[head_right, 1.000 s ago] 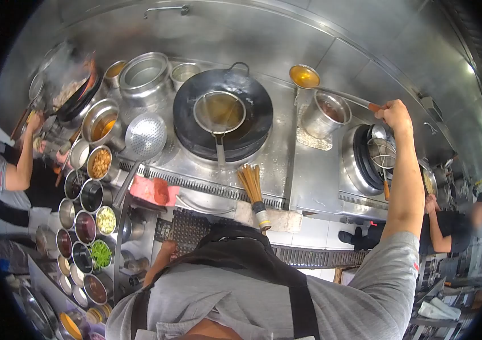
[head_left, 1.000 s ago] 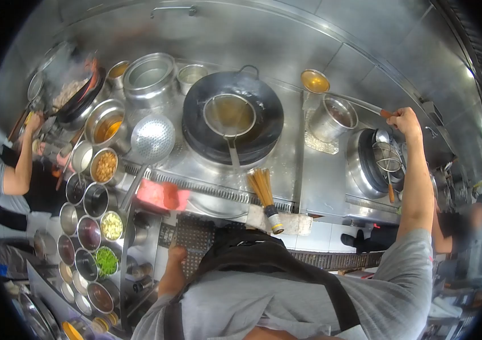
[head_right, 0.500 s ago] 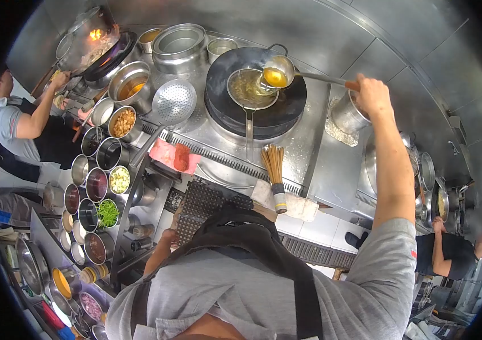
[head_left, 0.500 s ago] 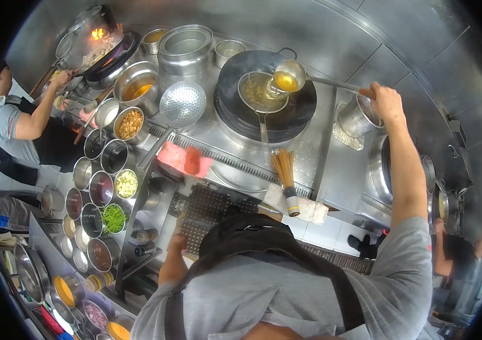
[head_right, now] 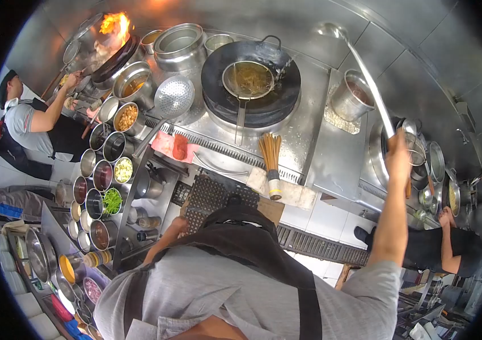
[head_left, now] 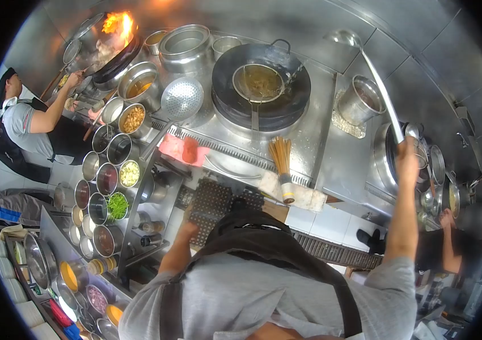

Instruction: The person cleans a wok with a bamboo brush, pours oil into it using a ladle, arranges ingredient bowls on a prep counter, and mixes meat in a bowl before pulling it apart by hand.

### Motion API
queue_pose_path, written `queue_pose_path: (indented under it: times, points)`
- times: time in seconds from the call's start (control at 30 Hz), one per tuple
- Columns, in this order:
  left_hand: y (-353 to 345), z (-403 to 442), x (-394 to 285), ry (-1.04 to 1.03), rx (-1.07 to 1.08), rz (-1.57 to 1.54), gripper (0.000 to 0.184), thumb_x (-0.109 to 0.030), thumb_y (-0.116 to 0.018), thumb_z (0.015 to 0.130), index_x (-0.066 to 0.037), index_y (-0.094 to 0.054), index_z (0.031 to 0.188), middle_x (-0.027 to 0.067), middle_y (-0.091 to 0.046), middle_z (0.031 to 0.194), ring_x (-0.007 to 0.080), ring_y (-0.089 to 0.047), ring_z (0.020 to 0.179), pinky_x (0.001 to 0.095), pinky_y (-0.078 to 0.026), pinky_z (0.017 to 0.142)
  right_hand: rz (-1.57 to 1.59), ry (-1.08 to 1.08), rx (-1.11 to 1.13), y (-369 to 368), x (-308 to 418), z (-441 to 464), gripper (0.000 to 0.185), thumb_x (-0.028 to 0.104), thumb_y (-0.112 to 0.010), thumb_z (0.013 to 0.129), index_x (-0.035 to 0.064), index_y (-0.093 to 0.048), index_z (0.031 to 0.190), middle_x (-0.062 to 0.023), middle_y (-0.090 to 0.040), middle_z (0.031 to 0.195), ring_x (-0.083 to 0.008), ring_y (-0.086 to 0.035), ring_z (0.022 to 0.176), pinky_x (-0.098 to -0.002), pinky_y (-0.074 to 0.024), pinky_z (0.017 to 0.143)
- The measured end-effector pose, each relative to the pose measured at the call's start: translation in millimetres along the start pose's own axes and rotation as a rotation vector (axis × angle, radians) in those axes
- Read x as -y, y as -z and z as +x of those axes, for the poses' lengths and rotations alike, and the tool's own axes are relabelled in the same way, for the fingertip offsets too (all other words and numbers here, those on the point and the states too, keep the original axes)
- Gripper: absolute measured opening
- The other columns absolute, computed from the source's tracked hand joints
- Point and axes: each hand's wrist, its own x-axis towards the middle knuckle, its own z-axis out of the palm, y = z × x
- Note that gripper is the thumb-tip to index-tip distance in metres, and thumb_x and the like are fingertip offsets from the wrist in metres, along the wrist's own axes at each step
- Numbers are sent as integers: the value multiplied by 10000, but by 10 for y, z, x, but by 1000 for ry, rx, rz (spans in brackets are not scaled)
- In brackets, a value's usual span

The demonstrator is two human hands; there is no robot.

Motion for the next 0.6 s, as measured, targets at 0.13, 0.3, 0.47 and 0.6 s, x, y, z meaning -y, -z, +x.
queue_pose_path:
  times: [0.13, 0.3, 0.47, 0.6]
  points:
    - [774, -291, -674, 180, -19, 403, 326, -202, -685, 656, -112, -651, 967, 80, -628, 933, 252, -621, 849, 359, -520, 708, 627, -129, 138, -942, 482, -1451, 142, 160, -512, 887, 32, -559, 847, -165, -565, 622, -259, -551, 543, -394, -436, 517]
    - [1105, -530, -725, 26, 1, 441, 229, -218, -544, 736, -30, -665, 783, 157, -650, 875, 325, -626, 862, 417, -501, 735, 569, -328, 433, -1031, 1357, -3120, 205, 149, -544, 843, 29, -559, 1009, -224, -613, 805, -372, -611, 713, -457, -463, 564]
    - [1117, -580, -660, 118, 67, 347, 240, -226, -533, 724, -36, -680, 739, 161, -653, 827, 316, -631, 817, 404, -500, 741, 459, -233, 501, -1035, 1448, -3543, 322, 153, -592, 809, 27, -526, 1098, -190, -602, 830, -387, -593, 736, -456, -485, 626]
    - [1029, -377, -360, -6, 35, 424, 160, -150, -597, 671, -57, -683, 770, 150, -646, 829, 320, -618, 856, 412, -496, 745, 389, -134, 560, -1173, 1435, -3546, 374, 163, -616, 791, 30, -502, 1121, -165, -576, 851, -354, -607, 726, -450, -501, 606]
